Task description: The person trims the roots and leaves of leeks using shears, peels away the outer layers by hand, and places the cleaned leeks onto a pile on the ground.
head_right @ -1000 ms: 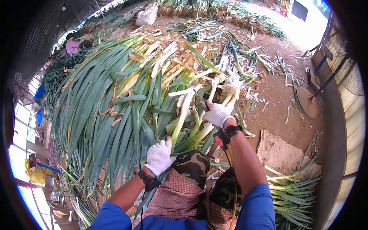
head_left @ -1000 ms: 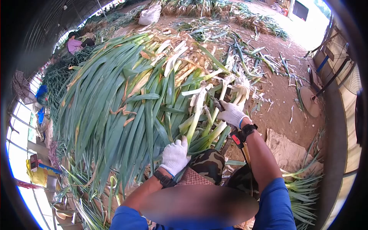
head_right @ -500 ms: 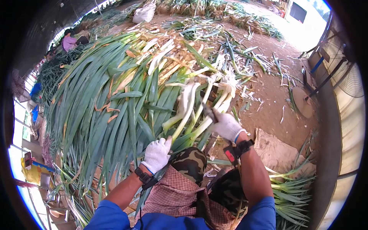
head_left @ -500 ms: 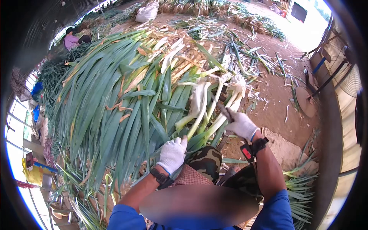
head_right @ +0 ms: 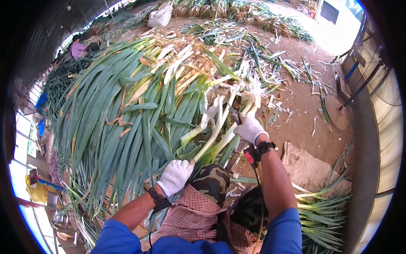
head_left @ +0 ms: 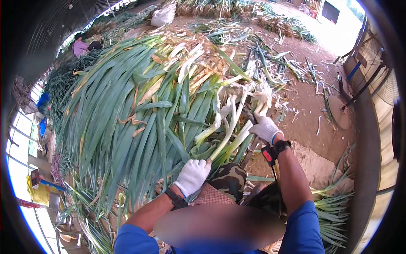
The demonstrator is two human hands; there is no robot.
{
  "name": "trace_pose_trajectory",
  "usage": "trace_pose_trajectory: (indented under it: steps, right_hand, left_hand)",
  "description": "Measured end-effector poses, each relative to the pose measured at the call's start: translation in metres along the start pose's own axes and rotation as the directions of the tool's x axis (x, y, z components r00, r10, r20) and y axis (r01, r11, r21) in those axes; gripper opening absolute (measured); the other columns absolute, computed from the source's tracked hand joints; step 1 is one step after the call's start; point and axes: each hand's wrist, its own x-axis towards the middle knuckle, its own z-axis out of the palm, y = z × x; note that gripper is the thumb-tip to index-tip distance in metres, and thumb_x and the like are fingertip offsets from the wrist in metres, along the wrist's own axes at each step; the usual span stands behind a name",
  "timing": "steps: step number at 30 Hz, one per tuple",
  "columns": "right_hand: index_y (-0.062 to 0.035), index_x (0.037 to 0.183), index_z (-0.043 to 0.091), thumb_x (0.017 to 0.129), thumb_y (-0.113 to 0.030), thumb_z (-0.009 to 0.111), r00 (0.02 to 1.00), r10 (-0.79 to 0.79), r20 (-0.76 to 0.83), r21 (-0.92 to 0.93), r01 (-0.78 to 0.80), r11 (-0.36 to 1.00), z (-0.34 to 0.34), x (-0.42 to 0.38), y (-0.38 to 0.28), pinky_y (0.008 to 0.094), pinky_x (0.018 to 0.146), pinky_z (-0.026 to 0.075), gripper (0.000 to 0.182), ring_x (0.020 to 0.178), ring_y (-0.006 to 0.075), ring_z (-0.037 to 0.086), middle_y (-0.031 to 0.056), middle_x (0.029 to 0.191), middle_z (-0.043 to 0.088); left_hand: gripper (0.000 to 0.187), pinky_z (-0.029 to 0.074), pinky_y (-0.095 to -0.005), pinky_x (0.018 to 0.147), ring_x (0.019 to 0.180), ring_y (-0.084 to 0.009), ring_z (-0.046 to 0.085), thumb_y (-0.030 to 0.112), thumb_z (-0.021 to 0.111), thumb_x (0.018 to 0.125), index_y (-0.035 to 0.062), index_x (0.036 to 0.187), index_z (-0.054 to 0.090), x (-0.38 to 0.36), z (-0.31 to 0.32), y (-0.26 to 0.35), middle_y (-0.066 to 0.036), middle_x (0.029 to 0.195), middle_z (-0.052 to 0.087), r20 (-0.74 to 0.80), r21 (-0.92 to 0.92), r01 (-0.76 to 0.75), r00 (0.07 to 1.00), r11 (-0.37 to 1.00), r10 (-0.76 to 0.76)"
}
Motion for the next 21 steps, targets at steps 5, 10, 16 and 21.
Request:
trace_pose_trajectory:
  steps: [5, 10, 16, 21]
  right_hand:
    - [0.0002, 0.114, 0.062, 0.081, -0.029, 0.077, 0.999, -0.05, -0.008, -0.053, 0.05, 0.997, 0.002, -0.006, -0.007, 0.0504, 0.083, 0.058, 0.047, 0.093, 0.0435, 0.075, 0.0286, 0.096, 0.074]
    - [-0.0009, 0.128, 0.06, 0.085, -0.026, 0.069, 0.991, -0.122, 0.052, -0.188, 0.13, 0.974, 0.003, -0.031, -0.024, 0.0555, 0.086, 0.057, 0.051, 0.098, 0.0481, 0.074, 0.0318, 0.098, 0.074]
    - [-0.0074, 0.141, 0.06, 0.088, -0.031, 0.073, 0.995, -0.045, 0.088, -0.368, 0.075, 0.927, 0.005, -0.061, -0.024, 0.0571, 0.079, 0.057, 0.059, 0.089, 0.0473, 0.075, 0.0287, 0.091, 0.074]
    - [-0.0062, 0.155, 0.052, 0.085, -0.029, 0.075, 0.996, -0.031, 0.08, -0.428, 0.063, 0.901, 0.006, -0.078, -0.015, 0.0582, 0.078, 0.058, 0.077, 0.088, 0.0479, 0.075, 0.0284, 0.091, 0.075]
  left_hand:
    - [0.04, 0.054, -0.0413, 0.078, 0.083, -0.0237, 0.064, 0.016, 0.059, 0.097, -0.0017, 0.132, 0.067, -0.003, -0.003, -0.005, -0.006, 0.089, 0.058, -0.01, 0.003, -0.109, 0.994, 0.994, 0.109]
    - [0.034, 0.057, -0.0474, 0.09, 0.089, -0.0272, 0.066, 0.016, 0.058, 0.097, -0.0004, 0.124, 0.069, -0.008, -0.015, -0.007, -0.008, 0.093, 0.061, -0.023, -0.014, -0.199, 0.98, 0.98, 0.198]
    - [0.042, 0.06, -0.0469, 0.088, 0.098, -0.038, 0.072, 0.03, 0.073, 0.087, 0.0053, 0.121, 0.074, 0.004, -0.04, -0.032, -0.016, 0.105, 0.07, 0.377, -0.6, 0.02, 0.889, 0.8, 0.261]
    - [0.021, 0.06, -0.0512, 0.083, 0.096, -0.0391, 0.072, 0.027, 0.067, 0.096, 0.008, 0.103, 0.072, 0.088, -0.059, -0.142, -0.018, 0.102, 0.072, -0.017, -0.368, 0.414, 0.892, 0.833, -0.451]
